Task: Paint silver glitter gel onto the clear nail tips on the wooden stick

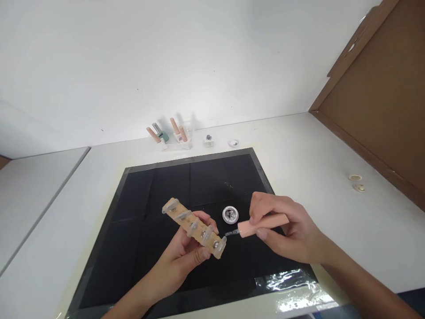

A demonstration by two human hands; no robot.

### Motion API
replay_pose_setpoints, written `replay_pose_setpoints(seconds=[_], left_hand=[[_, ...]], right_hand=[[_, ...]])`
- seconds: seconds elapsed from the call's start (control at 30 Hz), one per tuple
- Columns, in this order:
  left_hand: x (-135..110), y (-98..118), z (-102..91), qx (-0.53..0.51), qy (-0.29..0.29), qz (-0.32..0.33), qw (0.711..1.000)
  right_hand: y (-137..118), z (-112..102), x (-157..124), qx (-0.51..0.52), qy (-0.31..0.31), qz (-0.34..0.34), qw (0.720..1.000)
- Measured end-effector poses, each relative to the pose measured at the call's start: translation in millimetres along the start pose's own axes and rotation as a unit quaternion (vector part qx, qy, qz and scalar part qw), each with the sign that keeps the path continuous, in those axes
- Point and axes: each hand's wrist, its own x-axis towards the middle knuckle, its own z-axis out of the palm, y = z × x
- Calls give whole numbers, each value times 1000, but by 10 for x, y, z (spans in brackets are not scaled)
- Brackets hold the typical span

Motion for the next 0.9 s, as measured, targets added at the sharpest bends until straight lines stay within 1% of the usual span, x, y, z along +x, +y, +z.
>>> replay_pose_setpoints(seconds=[0.07, 0.13, 0.27, 0.33, 0.43, 0.53, 0.6, 0.77, 0.9], left_hand=[[18, -3, 0, -28, -6, -8, 1000], [26, -12, -1, -51, -10, -23, 998], [20, -35, -5, -83, -9, -49, 995], [16, -41, -4, -94, -2, -54, 994], [18, -38, -5, -104, 17, -52, 993], [25, -35, -20, -113, 32, -54, 992], [26, -36, -33, -118, 40, -60, 990], [20, -40, -42, -124, 45, -66, 989], [28, -34, -29, -122, 49, -64, 989]], right_hand=[[5, 22, -7, 10, -16, -19, 1000], [6, 40, -3, 6, -24, -20, 999], [3, 17, 18, -21, 3, 3, 1000], [2, -11, 21, -37, 26, 28, 999], [5, -35, 27, -71, 49, 110, 990], [16, -26, 46, -109, 25, 182, 977], [28, -12, 61, -128, -3, 204, 971], [82, 12, 73, -148, -36, 229, 961], [147, 34, 69, -157, -49, 225, 960]])
